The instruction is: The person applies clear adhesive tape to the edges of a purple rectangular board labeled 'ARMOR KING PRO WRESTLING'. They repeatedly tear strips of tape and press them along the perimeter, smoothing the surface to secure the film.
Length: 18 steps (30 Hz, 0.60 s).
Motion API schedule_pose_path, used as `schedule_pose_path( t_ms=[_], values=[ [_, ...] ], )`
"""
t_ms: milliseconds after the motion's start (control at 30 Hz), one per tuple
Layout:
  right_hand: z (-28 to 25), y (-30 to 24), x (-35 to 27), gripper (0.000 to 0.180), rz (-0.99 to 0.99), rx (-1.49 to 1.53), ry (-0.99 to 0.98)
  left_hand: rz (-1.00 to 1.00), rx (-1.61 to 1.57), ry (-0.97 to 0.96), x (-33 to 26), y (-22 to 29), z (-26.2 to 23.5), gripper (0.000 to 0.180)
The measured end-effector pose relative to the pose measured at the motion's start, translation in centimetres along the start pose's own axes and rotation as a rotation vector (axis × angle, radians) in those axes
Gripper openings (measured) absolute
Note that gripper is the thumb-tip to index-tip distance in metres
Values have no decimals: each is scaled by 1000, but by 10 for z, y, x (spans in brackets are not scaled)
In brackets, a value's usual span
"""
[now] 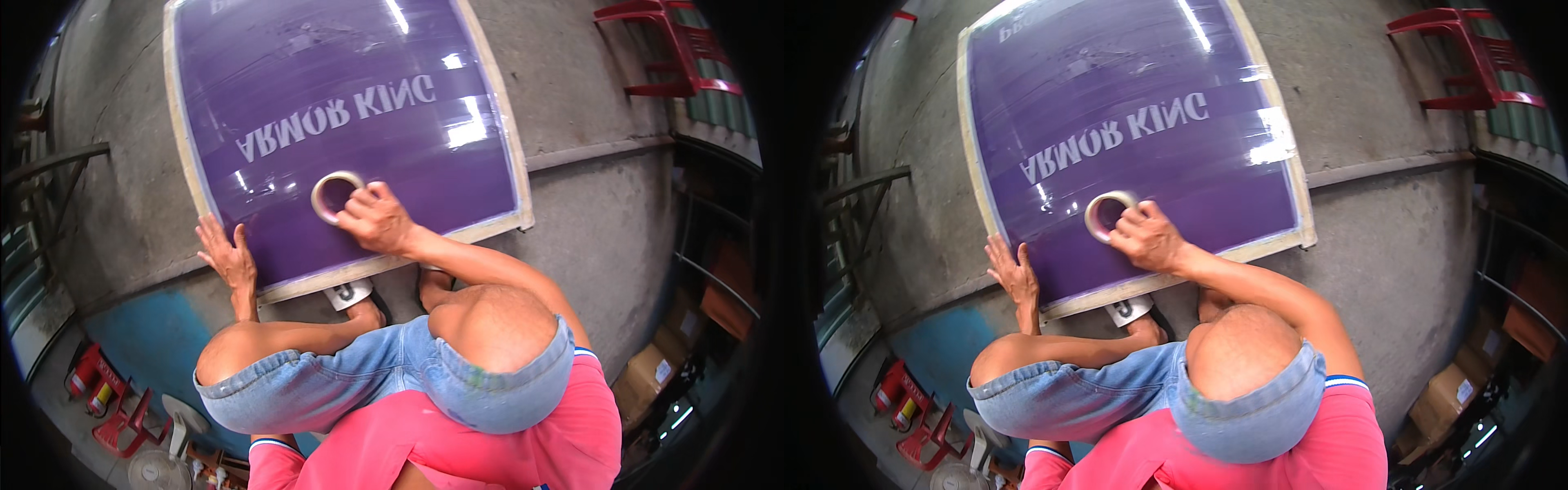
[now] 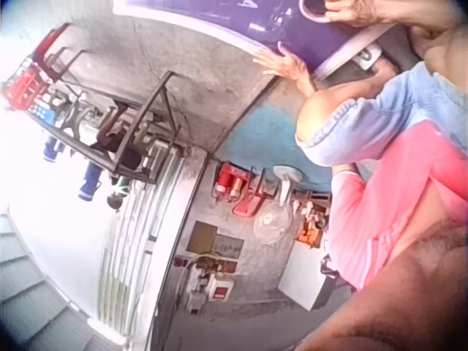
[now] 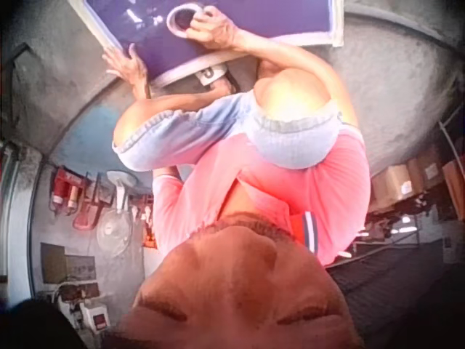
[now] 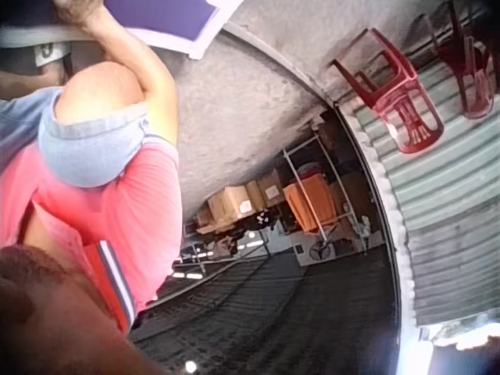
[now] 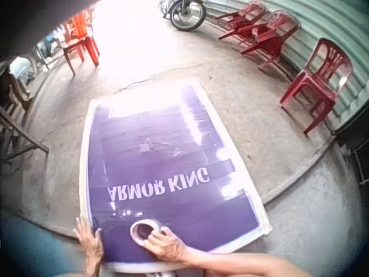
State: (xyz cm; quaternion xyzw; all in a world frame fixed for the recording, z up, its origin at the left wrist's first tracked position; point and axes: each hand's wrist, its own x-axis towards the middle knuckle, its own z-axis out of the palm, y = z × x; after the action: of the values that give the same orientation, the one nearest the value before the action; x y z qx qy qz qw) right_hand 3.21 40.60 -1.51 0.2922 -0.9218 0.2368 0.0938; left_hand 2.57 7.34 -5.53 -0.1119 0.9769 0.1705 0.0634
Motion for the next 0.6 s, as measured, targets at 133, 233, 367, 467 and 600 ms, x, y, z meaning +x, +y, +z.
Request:
schedule_pose_path(
  t_ms=[133, 233, 367, 467, 600],
  values=[
    [-74, 75, -70, 11, 425, -174, 73, -360, -55, 191, 11, -49, -20, 87],
    [-115, 134, -143, 12, 724, -374, 210, -425, -124, -11, 24, -38, -27, 82],
    [-126, 151, -135, 11, 795, -338, 459, -467, -211, -38, 25, -70, -27, 78],
    [-112, 115, -98, 13, 703, -212, 479, -455, -317, -21, 33, -74, -29, 76],
    [-95, 53, -64, 16, 446, 3, 418, -420, -451, -75, 38, -73, -21, 74]
  ],
)
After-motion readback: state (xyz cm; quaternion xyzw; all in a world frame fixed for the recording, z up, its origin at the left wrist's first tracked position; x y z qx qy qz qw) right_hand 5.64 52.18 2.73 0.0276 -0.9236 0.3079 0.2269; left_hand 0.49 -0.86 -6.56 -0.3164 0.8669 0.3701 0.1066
